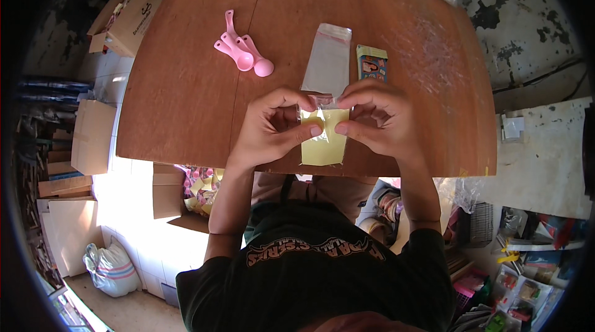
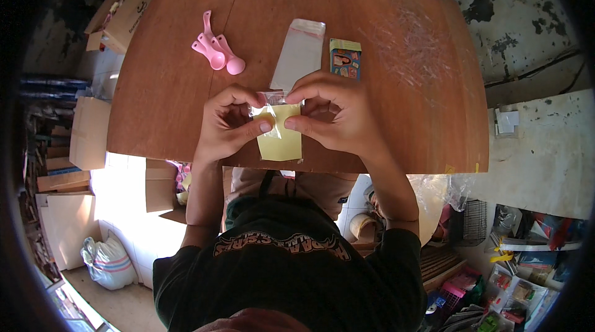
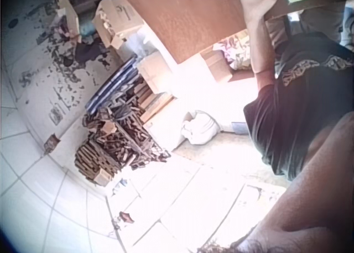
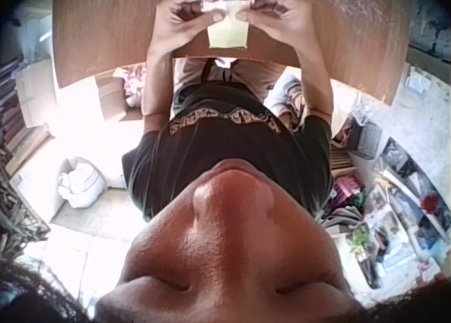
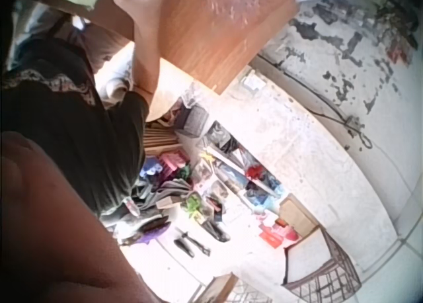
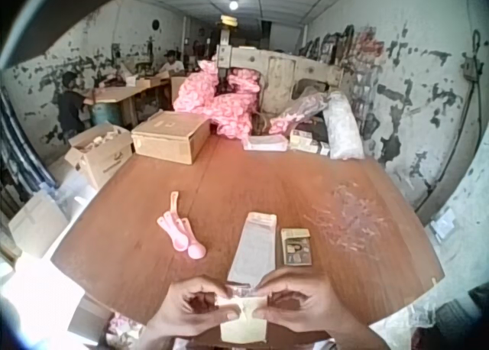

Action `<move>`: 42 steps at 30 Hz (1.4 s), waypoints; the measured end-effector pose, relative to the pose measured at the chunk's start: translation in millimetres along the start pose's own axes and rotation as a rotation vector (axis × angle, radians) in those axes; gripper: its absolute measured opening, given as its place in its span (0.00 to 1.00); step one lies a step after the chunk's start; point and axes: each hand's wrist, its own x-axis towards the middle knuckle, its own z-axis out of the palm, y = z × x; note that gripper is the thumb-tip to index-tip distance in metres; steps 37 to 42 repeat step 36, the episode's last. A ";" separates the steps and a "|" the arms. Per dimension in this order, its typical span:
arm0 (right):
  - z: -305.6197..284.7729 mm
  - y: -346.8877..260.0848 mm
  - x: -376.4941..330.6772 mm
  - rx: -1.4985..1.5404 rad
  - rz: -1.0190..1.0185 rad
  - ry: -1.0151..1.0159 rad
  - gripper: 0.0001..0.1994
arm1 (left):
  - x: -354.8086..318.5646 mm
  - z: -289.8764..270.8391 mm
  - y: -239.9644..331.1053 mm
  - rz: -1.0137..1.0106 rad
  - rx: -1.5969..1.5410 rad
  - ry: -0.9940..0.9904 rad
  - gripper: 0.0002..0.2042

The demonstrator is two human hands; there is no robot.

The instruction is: The person repeatedly picks up pink plastic spoons and small printed cards, places them into clear plastic bags, and seals the bags. The person handles the items one at a time and stacks the sealed packages on the table.

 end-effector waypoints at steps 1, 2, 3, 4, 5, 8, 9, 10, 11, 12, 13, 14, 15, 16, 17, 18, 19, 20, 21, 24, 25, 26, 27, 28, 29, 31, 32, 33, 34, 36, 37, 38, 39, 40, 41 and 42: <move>3.6 -0.5 0.5 -0.080 -0.024 0.033 0.15 | 0.1 0.7 0.4 -0.021 0.035 0.012 0.14; 6.3 -1.8 0.6 -0.079 -0.023 0.032 0.15 | -2.6 -1.3 0.9 -0.023 0.035 0.014 0.14; 9.0 -3.8 0.7 -0.097 -0.041 0.004 0.15 | -8.6 -5.2 2.9 -0.051 0.048 0.001 0.15; 11.6 -4.3 0.4 -0.117 -0.057 -0.022 0.16 | -14.9 -8.8 4.2 -0.079 0.059 -0.016 0.16; 15.2 -3.7 0.4 -0.069 -0.081 -0.036 0.14 | -24.5 -10.3 6.3 -0.096 0.062 -0.019 0.16; 1.8 4.6 3.5 -0.162 -0.032 -0.213 0.10 | -66.7 -25.1 21.0 -0.179 0.227 -0.194 0.15; -0.1 6.9 9.7 -0.300 -0.060 -0.168 0.07 | -76.5 -32.4 36.2 -0.223 0.425 -0.358 0.16; -4.4 14.7 13.5 -0.296 -0.060 -0.165 0.07 | -92.8 -38.1 28.4 -0.210 0.438 -0.449 0.17; -9.5 28.1 16.4 -0.419 0.015 -0.080 0.06 | -108.8 -43.6 26.6 -0.347 0.486 -0.464 0.17; -13.3 41.1 19.1 -0.544 0.095 0.003 0.05 | -127.1 -51.5 24.0 -0.484 0.528 -0.478 0.16; -17.9 50.7 24.6 -0.640 0.105 0.004 0.04 | -145.6 -63.7 16.8 -0.619 0.634 -0.405 0.15; -20.7 56.6 27.0 -0.637 0.106 0.004 0.04 | -167.0 -78.4 7.7 -0.754 0.741 -0.327 0.14; -25.2 61.1 28.7 -0.741 0.108 -0.051 0.04 | -199.6 -98.8 -7.3 -0.653 1.032 -0.284 0.15; -28.0 65.1 30.7 -0.846 0.107 -0.107 0.05 | -229.3 -117.5 -22.4 -0.536 1.318 -0.235 0.15; -28.2 68.3 32.8 -0.839 0.106 -0.104 0.05 | -245.9 -128.3 -30.3 -0.540 1.323 -0.237 0.15; -26.2 69.8 33.9 -0.838 0.157 -0.121 0.05 | -249.0 -130.7 -29.4 -0.880 1.365 -0.295 0.15; -24.8 71.3 34.8 -0.838 0.209 -0.137 0.05 | -251.2 -133.7 -29.0 -1.224 1.383 -0.350 0.15; -24.5 73.2 35.8 -0.836 0.212 -0.132 0.05 | -252.3 -136.4 -29.6 -1.224 1.386 -0.355 0.15; -24.6 75.2 36.1 -0.849 0.192 -0.127 0.05 | -225.8 -117.9 -17.2 -1.179 1.122 -0.330 0.14; -24.7 74.0 37.1 -0.822 0.136 -0.113 0.03 | -181.3 -75.3 4.6 -0.834 0.386 -0.282 0.09; -25.9 72.6 37.2 -0.790 0.109 -0.100 0.03 | -163.7 -64.9 11.4 -0.831 0.384 -0.282 0.09; -26.4 71.5 37.4 -0.794 0.110 -0.099 0.03 | -142.6 -56.1 19.7 -0.716 0.300 -0.420 0.09; -26.9 70.0 37.4 -0.822 0.090 -0.103 0.03 | -123.2 -47.3 26.5 -0.599 0.217 -0.555 0.09; -27.1 68.7 37.3 -0.855 0.069 -0.108 0.03 | -108.4 -38.9 28.9 -0.595 0.216 -0.557 0.09; -27.8 68.2 37.3 -0.856 0.070 -0.105 0.03 | -93.9 -30.2 30.8 -0.428 0.290 -0.489 0.10; -26.1 68.6 38.2 -0.870 0.029 -0.115 0.03 | -67.3 -16.0 25.3 -0.191 0.564 -0.331 0.12; -25.1 67.5 38.0 -0.872 0.027 -0.115 0.03 | -53.0 -8.8 20.9 -0.121 0.767 -0.240 0.13; -25.0 67.4 37.2 -0.880 0.055 -0.112 0.03 | -36.1 2.7 13.9 -0.055 0.902 -0.153 0.13; -24.0 66.6 37.6 -0.884 0.078 -0.111 0.03 | -22.5 10.7 9.6 0.011 1.039 -0.061 0.13; -23.9 64.7 38.0 -0.896 0.094 -0.124 0.04 | -10.9 8.8 -5.2 0.013 1.195 -0.133 0.18; -23.9 64.7 38.0 -0.896 0.094 -0.124 0.04 | -10.9 8.8 -5.2 0.013 1.195 -0.133 0.18; -23.9 64.7 38.0 -0.896 0.094 -0.124 0.04 | -10.9 8.8 -5.2 0.013 1.195 -0.133 0.18; -23.9 64.7 38.0 -0.896 0.094 -0.124 0.04 | -10.9 8.8 -5.2 0.013 1.195 -0.133 0.18; -23.9 64.7 38.0 -0.896 0.094 -0.124 0.04 | -10.9 8.8 -5.2 0.013 1.195 -0.133 0.18; -23.9 64.7 38.0 -0.896 0.094 -0.124 0.04 | -10.9 8.8 -5.2 0.013 1.195 -0.133 0.18; -23.9 64.7 38.0 -0.896 0.094 -0.124 0.04 | -10.9 8.8 -5.2 0.013 1.195 -0.133 0.18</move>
